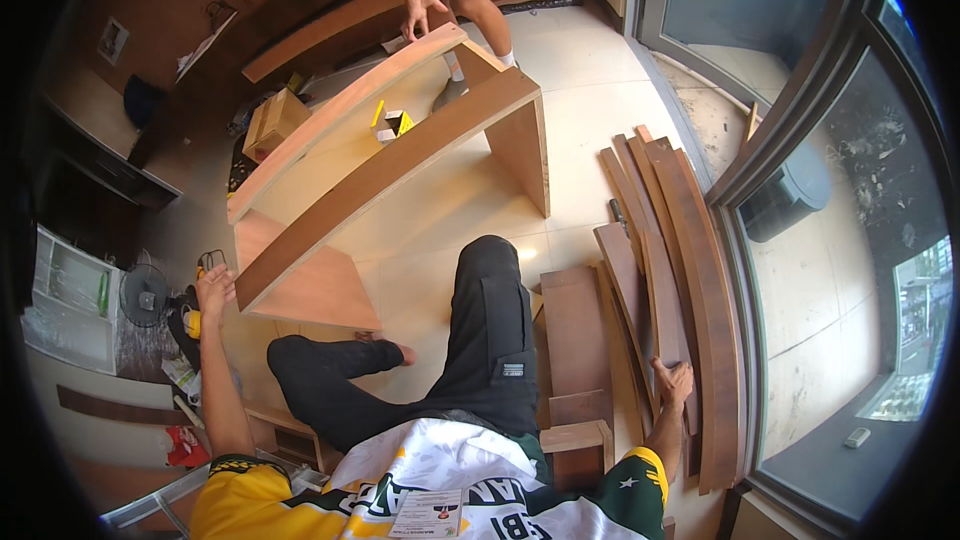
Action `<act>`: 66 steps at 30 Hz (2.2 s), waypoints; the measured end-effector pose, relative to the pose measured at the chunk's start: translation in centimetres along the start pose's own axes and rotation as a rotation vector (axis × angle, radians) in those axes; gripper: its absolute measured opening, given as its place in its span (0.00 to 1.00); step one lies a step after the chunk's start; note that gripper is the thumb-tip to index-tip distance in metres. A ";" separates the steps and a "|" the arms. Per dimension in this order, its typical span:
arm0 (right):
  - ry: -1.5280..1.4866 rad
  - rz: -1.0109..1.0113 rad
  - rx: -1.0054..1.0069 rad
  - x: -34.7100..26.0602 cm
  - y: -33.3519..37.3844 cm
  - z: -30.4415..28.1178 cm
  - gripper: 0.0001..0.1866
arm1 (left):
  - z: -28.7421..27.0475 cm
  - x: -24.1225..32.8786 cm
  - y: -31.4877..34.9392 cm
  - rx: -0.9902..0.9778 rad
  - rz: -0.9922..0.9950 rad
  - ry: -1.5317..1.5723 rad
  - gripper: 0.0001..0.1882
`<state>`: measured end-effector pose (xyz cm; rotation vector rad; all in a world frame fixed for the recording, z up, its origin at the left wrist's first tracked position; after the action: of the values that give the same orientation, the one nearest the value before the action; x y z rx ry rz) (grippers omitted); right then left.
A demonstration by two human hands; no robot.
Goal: The person assembles a wooden box structure by positioning wooden panels and holding them steady while an assistant uses a power drill to drive screws into the joints.
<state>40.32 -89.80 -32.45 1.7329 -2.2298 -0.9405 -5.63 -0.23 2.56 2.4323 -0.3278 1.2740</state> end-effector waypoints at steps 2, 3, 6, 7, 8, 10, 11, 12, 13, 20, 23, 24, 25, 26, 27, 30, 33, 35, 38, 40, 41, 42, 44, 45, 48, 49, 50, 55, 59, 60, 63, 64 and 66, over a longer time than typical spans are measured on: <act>-0.078 0.006 -0.009 -4.9 3.3 -3.1 0.50 | -2.1 -2.6 0.9 0.101 0.042 -0.066 0.31; -0.081 0.001 0.005 -4.0 3.5 -4.9 0.51 | 1.0 -1.8 1.4 0.099 0.020 -0.032 0.30; -0.115 -0.106 0.038 -6.4 4.9 -7.7 0.53 | -0.2 -6.0 1.4 0.118 0.139 0.058 0.29; -0.133 -0.137 0.146 -5.0 5.7 -10.4 0.54 | 4.3 -3.1 2.7 0.086 0.085 0.075 0.28; -0.158 -0.203 0.205 -5.4 5.9 -11.5 0.56 | 4.3 -2.7 3.7 0.083 0.124 0.102 0.27; -0.178 -0.411 0.274 -8.1 7.7 -15.0 0.54 | 3.5 -3.1 4.8 0.078 0.199 0.133 0.27; -0.191 -0.573 0.312 -10.2 8.2 -17.1 0.53 | 3.3 -3.4 5.1 0.113 0.211 0.147 0.27; -0.237 -0.701 0.255 -13.3 10.2 -19.5 0.52 | 3.2 -3.4 5.2 0.145 0.222 0.158 0.27; -0.436 -0.804 0.088 -18.0 13.6 -21.2 0.55 | 2.8 -3.2 5.3 0.181 0.233 0.161 0.27; -0.641 -1.112 -0.520 -36.2 17.0 -22.7 0.42 | 5.4 -3.1 6.1 0.302 0.309 0.222 0.26; -0.254 -1.383 0.018 -45.4 28.9 -22.5 0.32 | 2.4 -4.2 8.3 0.356 0.324 0.292 0.27; -0.098 -1.422 0.166 -47.4 30.4 -22.7 0.30 | 1.4 -4.3 8.7 0.360 0.309 0.338 0.27; -0.028 -1.403 0.182 -49.6 31.7 -22.2 0.28 | 0.9 -4.0 8.5 0.352 0.308 0.395 0.28; 0.076 -1.616 0.418 -51.9 33.7 -21.5 0.29 | 0.0 -4.4 8.9 0.349 0.336 0.452 0.29; 0.166 -1.688 0.374 -54.3 34.3 -20.8 0.31 | -0.3 -5.1 9.4 0.314 0.371 0.532 0.30; 0.475 -1.900 0.410 -62.8 37.3 -16.6 0.41 | -0.7 -4.9 10.9 0.235 0.363 0.677 0.37; 0.598 -1.980 0.210 -69.4 38.1 -13.4 0.41 | 1.3 -5.0 9.9 0.225 0.314 0.707 0.39; 0.633 -1.946 0.075 -71.8 36.6 -11.2 0.43 | 3.2 -4.0 8.8 0.202 0.304 0.675 0.39; 0.704 -1.859 -0.018 -74.1 35.0 -8.5 0.45 | 5.3 -2.3 9.9 0.187 0.330 0.564 0.36; 0.690 -1.834 -0.004 -74.3 34.4 -7.0 0.46 | 5.9 -1.3 10.9 0.252 0.294 0.402 0.35; 0.711 -1.835 0.059 -74.3 34.1 -6.4 0.45 | 6.4 -1.0 10.9 0.245 0.347 0.396 0.33; 0.739 -1.861 0.124 -74.3 33.5 -5.4 0.44 | 6.3 -1.6 10.5 0.234 0.379 0.311 0.33; 0.630 -2.092 0.362 -72.8 33.5 -5.1 0.42 | 6.8 -2.0 10.6 0.267 0.355 0.282 0.34; 0.730 -1.935 0.132 -72.7 33.8 -4.7 0.44 | 6.4 -2.2 10.6 0.255 0.391 0.301 0.34; 0.838 -1.787 -0.154 -70.5 33.9 -3.9 0.56 | 6.1 -3.6 9.9 0.311 0.363 0.406 0.32; 0.846 -1.820 -0.121 -70.2 34.1 -4.1 0.60 | 6.2 -3.0 10.1 0.306 0.361 0.459 0.31; 0.896 -1.865 -0.067 -69.4 34.2 -3.9 0.61 | 6.3 -2.7 10.8 0.299 0.361 0.512 0.30; 0.944 -1.944 0.024 -67.9 34.5 -6.0 0.66 | 8.5 0.4 13.0 0.431 0.408 0.456 0.28; 0.708 -1.979 0.292 -62.6 35.2 -12.4 0.67 | 8.2 5.3 15.6 0.504 0.659 0.217 0.31; 0.644 -1.950 0.382 -60.5 35.4 -14.6 0.67 | 7.9 7.0 16.4 0.438 0.726 0.269 0.33; 0.293 -1.724 0.565 -54.5 32.6 -19.7 0.65 | 7.1 8.7 17.2 0.330 0.868 0.087 0.39; 0.217 -1.598 0.612 -52.2 31.1 -21.3 0.65 | 6.9 8.7 17.1 0.318 0.916 -0.030 0.41; 0.195 -1.333 0.705 -46.3 25.3 -23.1 0.63 | 7.5 6.3 16.3 0.360 0.806 -0.129 0.45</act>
<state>45.50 -52.70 11.31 3.4859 -1.0697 0.0434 -2.58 -18.32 7.40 2.8002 -1.3193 1.5774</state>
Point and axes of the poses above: each hand's wrist, its own y-axis away from the middle knuckle, its own z-axis out of the palm, x = y × z, the point moved 3 cm from there along -y, towards the middle knuckle, and after that the axes turned 11 degrees about -x, right-handed, at the moved point
